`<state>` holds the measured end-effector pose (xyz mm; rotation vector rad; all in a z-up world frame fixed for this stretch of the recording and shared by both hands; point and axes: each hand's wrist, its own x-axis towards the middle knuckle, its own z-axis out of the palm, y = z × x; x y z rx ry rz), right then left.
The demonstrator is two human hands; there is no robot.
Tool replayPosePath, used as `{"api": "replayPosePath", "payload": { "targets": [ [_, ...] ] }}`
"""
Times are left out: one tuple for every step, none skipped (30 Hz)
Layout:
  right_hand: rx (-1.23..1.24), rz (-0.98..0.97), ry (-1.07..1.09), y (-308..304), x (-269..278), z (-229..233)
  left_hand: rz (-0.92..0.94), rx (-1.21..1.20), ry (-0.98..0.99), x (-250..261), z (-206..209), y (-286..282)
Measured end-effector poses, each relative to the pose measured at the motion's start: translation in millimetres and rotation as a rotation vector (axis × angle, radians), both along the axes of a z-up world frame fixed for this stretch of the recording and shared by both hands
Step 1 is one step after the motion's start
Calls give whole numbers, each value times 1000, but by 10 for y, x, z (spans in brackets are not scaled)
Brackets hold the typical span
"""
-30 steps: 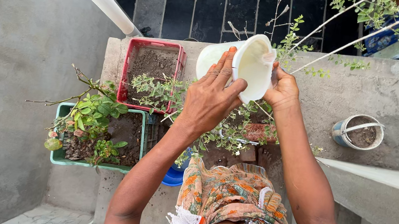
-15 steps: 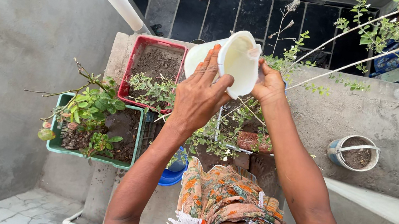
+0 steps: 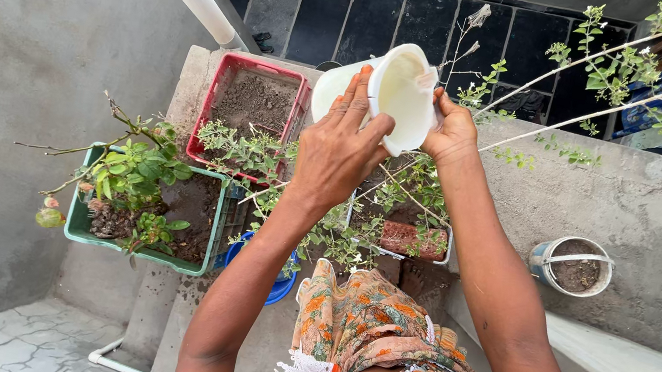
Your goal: The person dips a plastic mug into a bucket of water and pours the water onto plants in several different containers.
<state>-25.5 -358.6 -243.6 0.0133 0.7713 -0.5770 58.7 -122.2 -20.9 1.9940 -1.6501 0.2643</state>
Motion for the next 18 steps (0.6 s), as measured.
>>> {"api": "replayPosePath", "payload": {
  "targets": [
    [21,-10,-24,-45,-15,-31,-4,5,4,-18,-6,-38],
    [43,-20,-49,-111,-38,-80,-6,5,3,-32,-9,-70],
    [63,-32,-73,-183,-70,-140,-9,5,4,-46,-10,-104],
    [73,-31,-105,-248,-103,-205,-13,4,4,-63,-11,-139],
    [82,-30,-138,-310,-131,-264,-18,2,1,-81,-14,-176],
    [91,-28,-171,-356,-161,-295,-24,0,-2,-103,-20,-215],
    [80,-29,-162,-397,-186,-315,-30,-2,-5,-121,-28,-256],
    [70,-30,-153,-435,-209,-329,-27,-4,-6,-140,-39,-300],
    [59,-32,-144,-472,-235,-339,-26,-5,-7,-164,-54,-348],
    [47,-26,-129,-512,-259,-345,-24,-7,-8,-187,-68,-393],
    [37,-22,-113,-547,-285,-350,-25,-12,-10,-206,-77,-426],
    [26,-17,-98,-579,-308,-356,-25,-18,-12,-223,-84,-458],
    [40,-26,-120,-612,-329,-367,-25,-23,-14,-241,-90,-490],
    [53,-34,-141,-650,-357,-380,-29,-26,-8,-265,-94,-523],
    [67,-42,-163,-689,-386,-391,-32,-28,-2,-293,-97,-554],
    [66,-48,-165,-726,-417,-401,-35,-31,4,-319,-99,-585],
    [65,-54,-166,-759,-450,-408,-37,-26,-1,-344,-103,-616],
    [64,-60,-167,-790,-483,-411,-39,-22,-6,-366,-107,-647]
  ]
}}
